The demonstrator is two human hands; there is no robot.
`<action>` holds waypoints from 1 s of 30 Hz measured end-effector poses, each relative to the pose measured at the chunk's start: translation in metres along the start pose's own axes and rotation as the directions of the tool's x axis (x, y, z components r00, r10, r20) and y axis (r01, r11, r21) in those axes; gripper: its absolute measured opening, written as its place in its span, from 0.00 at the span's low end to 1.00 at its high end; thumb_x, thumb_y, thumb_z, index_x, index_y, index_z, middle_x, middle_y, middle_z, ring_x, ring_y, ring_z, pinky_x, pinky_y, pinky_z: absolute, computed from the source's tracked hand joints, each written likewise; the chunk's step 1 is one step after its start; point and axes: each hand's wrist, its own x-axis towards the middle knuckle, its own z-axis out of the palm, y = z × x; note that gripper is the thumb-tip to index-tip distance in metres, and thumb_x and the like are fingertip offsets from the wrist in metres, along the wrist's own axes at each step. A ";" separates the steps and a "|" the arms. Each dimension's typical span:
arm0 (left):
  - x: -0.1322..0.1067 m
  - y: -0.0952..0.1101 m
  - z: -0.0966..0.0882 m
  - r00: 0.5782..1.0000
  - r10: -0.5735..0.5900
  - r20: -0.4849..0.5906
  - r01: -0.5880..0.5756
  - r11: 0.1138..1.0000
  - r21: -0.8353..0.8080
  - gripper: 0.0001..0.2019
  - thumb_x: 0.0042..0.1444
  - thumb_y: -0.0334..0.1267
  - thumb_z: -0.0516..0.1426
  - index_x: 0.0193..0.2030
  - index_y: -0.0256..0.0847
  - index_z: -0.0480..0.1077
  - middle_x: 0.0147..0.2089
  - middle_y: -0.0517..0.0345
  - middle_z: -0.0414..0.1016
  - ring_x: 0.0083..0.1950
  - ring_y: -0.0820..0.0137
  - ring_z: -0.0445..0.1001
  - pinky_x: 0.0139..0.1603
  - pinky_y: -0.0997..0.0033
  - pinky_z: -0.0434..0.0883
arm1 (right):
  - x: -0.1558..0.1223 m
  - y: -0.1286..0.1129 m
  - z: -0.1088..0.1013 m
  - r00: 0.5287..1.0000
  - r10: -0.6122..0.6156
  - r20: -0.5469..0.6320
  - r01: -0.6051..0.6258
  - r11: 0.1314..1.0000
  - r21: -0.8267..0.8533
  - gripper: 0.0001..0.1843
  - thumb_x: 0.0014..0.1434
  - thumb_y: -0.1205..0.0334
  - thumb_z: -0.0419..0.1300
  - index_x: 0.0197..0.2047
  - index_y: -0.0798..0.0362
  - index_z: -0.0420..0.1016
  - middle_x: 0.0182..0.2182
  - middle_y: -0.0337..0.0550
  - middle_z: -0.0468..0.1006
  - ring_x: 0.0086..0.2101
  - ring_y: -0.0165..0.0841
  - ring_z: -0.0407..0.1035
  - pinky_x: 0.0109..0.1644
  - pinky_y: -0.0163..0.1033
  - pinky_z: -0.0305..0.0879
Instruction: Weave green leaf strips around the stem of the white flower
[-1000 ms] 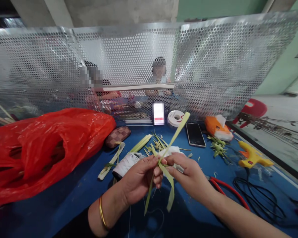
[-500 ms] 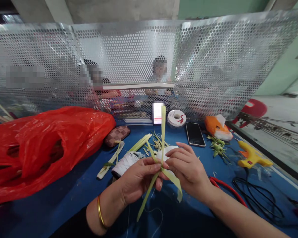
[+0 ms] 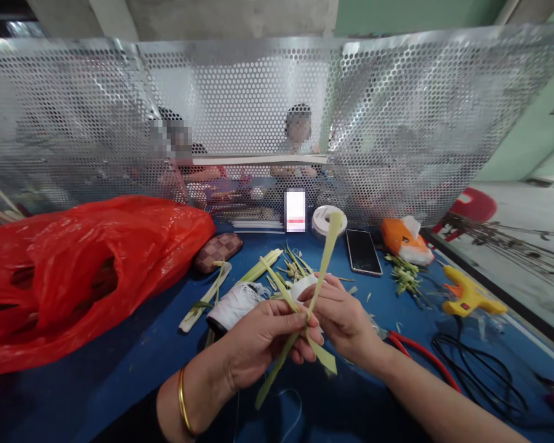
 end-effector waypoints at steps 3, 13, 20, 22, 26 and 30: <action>0.001 0.001 0.003 0.994 0.038 -0.106 -0.035 0.999 0.034 0.10 0.51 0.40 0.65 0.34 0.33 0.77 0.32 0.53 0.79 0.23 0.78 0.75 0.22 0.83 0.67 | 0.000 0.005 0.001 0.999 0.047 0.013 -0.048 0.999 0.013 0.12 0.66 0.66 0.51 0.35 0.49 0.74 0.33 0.40 0.78 0.38 0.34 0.72 0.56 0.48 0.58; -0.001 0.010 0.006 0.891 0.315 -0.326 -0.217 0.928 0.304 0.11 0.53 0.41 0.62 0.38 0.34 0.77 0.39 0.48 0.80 0.28 0.75 0.76 0.26 0.80 0.66 | 0.001 0.000 -0.005 0.927 0.374 0.029 -0.374 0.915 0.154 0.12 0.65 0.55 0.53 0.42 0.49 0.77 0.38 0.43 0.81 0.40 0.36 0.73 0.45 0.40 0.66; 0.005 0.008 0.003 0.807 0.430 -0.405 -0.214 0.852 0.478 0.07 0.51 0.36 0.62 0.35 0.35 0.79 0.30 0.53 0.80 0.27 0.74 0.75 0.25 0.80 0.65 | 0.001 -0.015 0.001 0.934 0.339 0.114 -0.350 0.932 0.090 0.18 0.65 0.59 0.53 0.24 0.52 0.69 0.21 0.37 0.72 0.26 0.30 0.66 0.33 0.35 0.60; 0.007 0.004 0.002 0.800 0.437 -0.412 -0.213 0.847 0.487 0.07 0.51 0.35 0.61 0.34 0.35 0.79 0.29 0.54 0.80 0.26 0.74 0.74 0.24 0.80 0.65 | 0.000 -0.019 0.002 0.960 0.254 0.120 -0.263 0.962 0.073 0.17 0.66 0.61 0.51 0.24 0.52 0.67 0.22 0.37 0.70 0.27 0.30 0.65 0.36 0.36 0.60; 0.009 0.001 0.001 0.799 0.420 -0.430 -0.198 0.860 0.471 0.05 0.50 0.34 0.62 0.32 0.34 0.79 0.26 0.55 0.79 0.23 0.75 0.72 0.22 0.80 0.65 | 0.000 -0.026 0.000 0.962 0.222 0.163 -0.229 0.973 0.026 0.15 0.65 0.63 0.51 0.26 0.52 0.67 0.23 0.38 0.70 0.28 0.31 0.64 0.37 0.37 0.59; 0.006 0.006 0.002 0.831 0.388 -0.398 -0.224 0.889 0.399 0.10 0.51 0.40 0.63 0.32 0.34 0.78 0.34 0.50 0.81 0.28 0.73 0.75 0.26 0.80 0.68 | 0.003 -0.026 -0.008 0.853 0.427 0.299 -0.471 0.877 0.090 0.13 0.62 0.60 0.54 0.25 0.52 0.67 0.22 0.36 0.71 0.27 0.30 0.64 0.33 0.35 0.59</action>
